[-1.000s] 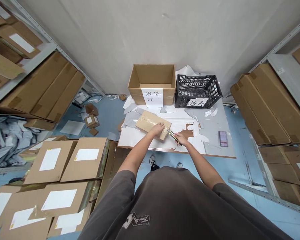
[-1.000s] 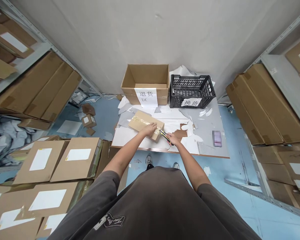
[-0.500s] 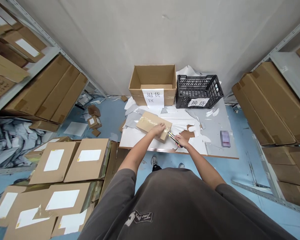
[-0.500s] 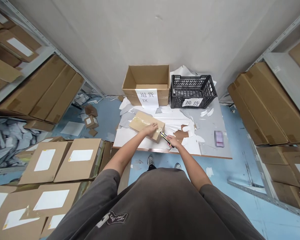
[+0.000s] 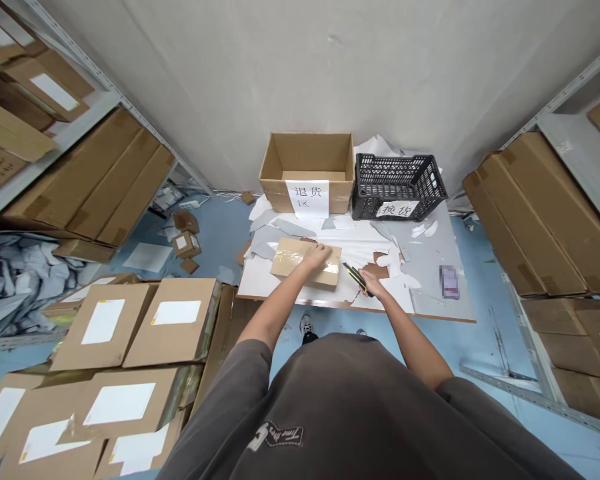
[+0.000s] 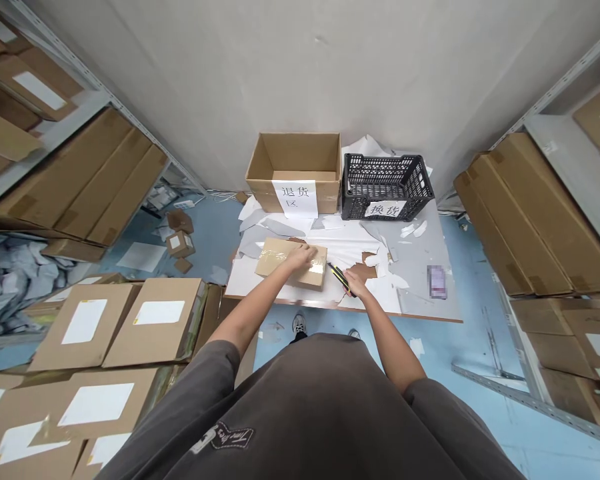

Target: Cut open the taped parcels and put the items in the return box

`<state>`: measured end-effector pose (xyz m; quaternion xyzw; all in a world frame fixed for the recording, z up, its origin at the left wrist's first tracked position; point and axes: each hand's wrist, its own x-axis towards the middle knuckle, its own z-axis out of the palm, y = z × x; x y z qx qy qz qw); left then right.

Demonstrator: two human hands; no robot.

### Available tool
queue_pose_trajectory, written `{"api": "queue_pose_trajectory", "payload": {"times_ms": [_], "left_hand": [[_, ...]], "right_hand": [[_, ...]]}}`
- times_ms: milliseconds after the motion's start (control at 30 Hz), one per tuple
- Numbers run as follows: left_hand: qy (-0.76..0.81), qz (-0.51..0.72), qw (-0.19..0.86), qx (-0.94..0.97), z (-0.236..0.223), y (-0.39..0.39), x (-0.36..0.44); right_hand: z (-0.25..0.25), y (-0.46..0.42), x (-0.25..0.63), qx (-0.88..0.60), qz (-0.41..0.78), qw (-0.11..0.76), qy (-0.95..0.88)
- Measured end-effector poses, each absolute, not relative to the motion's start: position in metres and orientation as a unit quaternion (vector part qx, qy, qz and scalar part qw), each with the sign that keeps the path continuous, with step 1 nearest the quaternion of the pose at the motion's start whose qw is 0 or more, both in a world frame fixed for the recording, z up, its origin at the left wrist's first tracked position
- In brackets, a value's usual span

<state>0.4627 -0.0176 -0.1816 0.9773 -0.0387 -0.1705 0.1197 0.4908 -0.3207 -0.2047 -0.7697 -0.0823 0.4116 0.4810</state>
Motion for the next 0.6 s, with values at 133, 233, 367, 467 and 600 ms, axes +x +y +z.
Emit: {"api": "queue_pose_trajectory", "payload": {"times_ms": [133, 233, 367, 467, 600], "left_hand": [[0.02, -0.219, 0.113, 0.969, -0.179, -0.018, 0.475], [0.027, -0.248, 0.117, 0.961, -0.182, -0.016, 0.476], [-0.015, -0.217, 0.12, 0.969, -0.191, -0.008, 0.464], [-0.026, -0.177, 0.107, 0.978, -0.201, -0.007, 0.451], [-0.022, -0.126, 0.094, 0.987, -0.215, -0.015, 0.439]], "right_hand": [[-0.206, -0.311, 0.495, -0.794, 0.378, 0.465, -0.104], [-0.21, -0.315, 0.498, -0.83, 0.319, 0.429, -0.163], [-0.215, -0.325, 0.503, -0.865, 0.268, 0.36, -0.226], [-0.217, -0.328, 0.506, -0.873, 0.248, 0.327, -0.264], [-0.221, -0.325, 0.51, -0.88, 0.213, 0.288, -0.313]]}}
